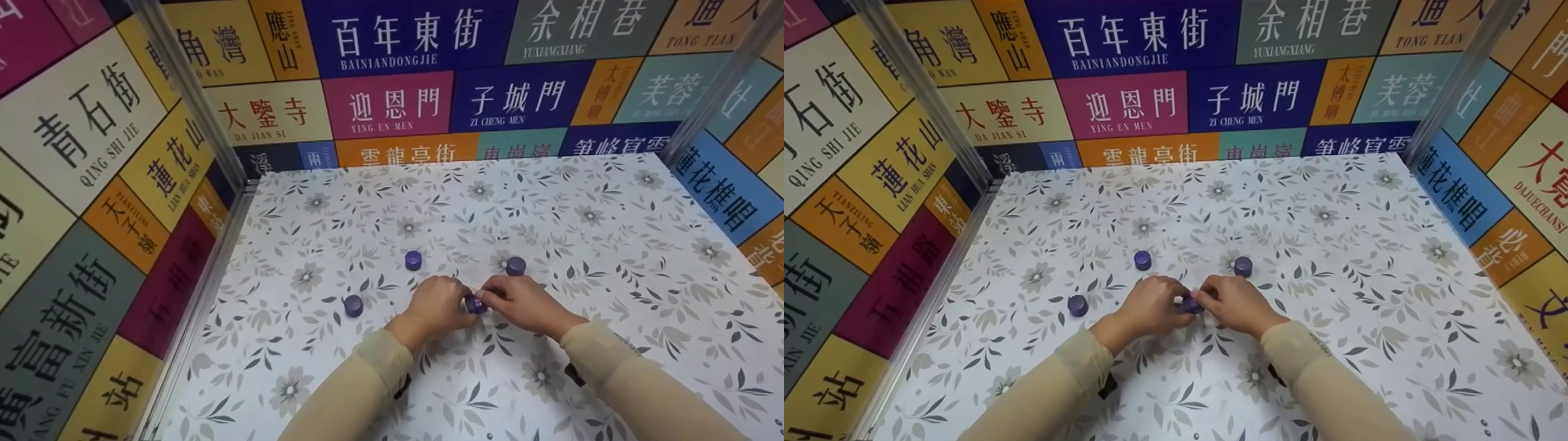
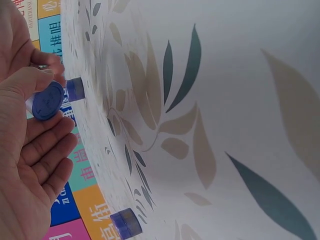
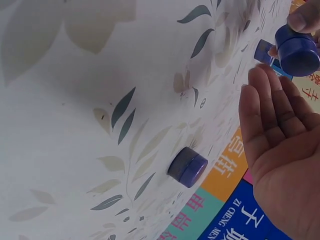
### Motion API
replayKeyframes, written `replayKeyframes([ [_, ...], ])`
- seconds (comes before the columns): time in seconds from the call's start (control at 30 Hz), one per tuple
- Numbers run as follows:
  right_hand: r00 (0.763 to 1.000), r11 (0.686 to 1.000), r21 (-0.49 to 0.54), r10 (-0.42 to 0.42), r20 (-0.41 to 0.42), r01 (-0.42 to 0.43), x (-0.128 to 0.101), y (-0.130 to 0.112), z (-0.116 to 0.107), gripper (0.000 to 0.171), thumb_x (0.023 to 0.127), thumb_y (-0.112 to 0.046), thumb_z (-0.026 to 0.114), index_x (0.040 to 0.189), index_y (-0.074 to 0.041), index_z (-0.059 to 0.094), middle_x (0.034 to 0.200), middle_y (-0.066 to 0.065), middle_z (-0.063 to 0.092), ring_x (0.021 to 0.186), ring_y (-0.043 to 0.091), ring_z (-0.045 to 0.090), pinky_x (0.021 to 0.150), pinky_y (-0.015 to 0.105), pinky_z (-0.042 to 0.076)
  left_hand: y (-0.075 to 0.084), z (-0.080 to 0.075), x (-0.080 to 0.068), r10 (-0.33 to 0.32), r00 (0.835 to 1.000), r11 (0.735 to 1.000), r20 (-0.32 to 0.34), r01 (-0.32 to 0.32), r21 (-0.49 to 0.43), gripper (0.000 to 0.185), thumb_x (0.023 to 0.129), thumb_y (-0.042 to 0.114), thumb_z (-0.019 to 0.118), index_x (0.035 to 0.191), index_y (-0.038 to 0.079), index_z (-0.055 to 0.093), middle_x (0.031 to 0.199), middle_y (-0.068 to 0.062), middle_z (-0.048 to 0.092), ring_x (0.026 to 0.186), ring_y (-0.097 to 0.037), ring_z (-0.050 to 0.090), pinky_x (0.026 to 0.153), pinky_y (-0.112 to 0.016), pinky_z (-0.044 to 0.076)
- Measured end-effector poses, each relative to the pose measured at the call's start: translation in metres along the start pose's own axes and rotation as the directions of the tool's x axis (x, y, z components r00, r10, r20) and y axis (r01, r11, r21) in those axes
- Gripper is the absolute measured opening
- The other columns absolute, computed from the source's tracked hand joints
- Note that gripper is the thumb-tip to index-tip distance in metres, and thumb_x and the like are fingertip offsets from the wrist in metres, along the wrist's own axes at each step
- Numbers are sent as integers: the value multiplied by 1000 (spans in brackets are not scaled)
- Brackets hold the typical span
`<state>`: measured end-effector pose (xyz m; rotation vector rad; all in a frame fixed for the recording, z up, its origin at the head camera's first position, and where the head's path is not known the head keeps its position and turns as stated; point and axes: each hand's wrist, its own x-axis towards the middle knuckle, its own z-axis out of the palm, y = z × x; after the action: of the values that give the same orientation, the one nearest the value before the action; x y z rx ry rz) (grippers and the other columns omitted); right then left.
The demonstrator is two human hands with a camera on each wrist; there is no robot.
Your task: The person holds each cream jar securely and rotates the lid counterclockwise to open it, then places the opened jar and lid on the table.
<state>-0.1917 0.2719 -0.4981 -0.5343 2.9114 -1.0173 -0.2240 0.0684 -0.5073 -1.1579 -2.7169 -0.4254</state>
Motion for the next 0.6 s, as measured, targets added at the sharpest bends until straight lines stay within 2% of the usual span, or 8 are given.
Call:
replayKeyframes([
  [0.13,999,1000,12,-28,23,28,0,1,0,14,97,-33,65,93,-21,71,76,-13,64,65,8,58,61,29,47,0,1,0,3,1000,1000,1,-3,10,27,77,46,76,78,20,73,69,6,61,61,-14,57,60,-32,48],
  [0.33,998,993,118,-39,56,32,0,-2,0,12,91,-21,73,100,-14,70,88,-8,70,80,11,67,71,30,53,0,1,-1,-12,1000,1000,-2,12,-10,27,76,46,76,77,19,74,67,6,60,60,-14,55,60,-32,47],
  [0.6,997,986,165,-40,68,28,-2,-3,-1,14,88,-14,74,101,-12,68,87,-6,69,79,15,66,68,29,52,1,0,-3,1,1000,1000,-26,-1,-21,25,76,45,77,78,20,75,68,7,61,61,-14,57,60,-31,47],
])
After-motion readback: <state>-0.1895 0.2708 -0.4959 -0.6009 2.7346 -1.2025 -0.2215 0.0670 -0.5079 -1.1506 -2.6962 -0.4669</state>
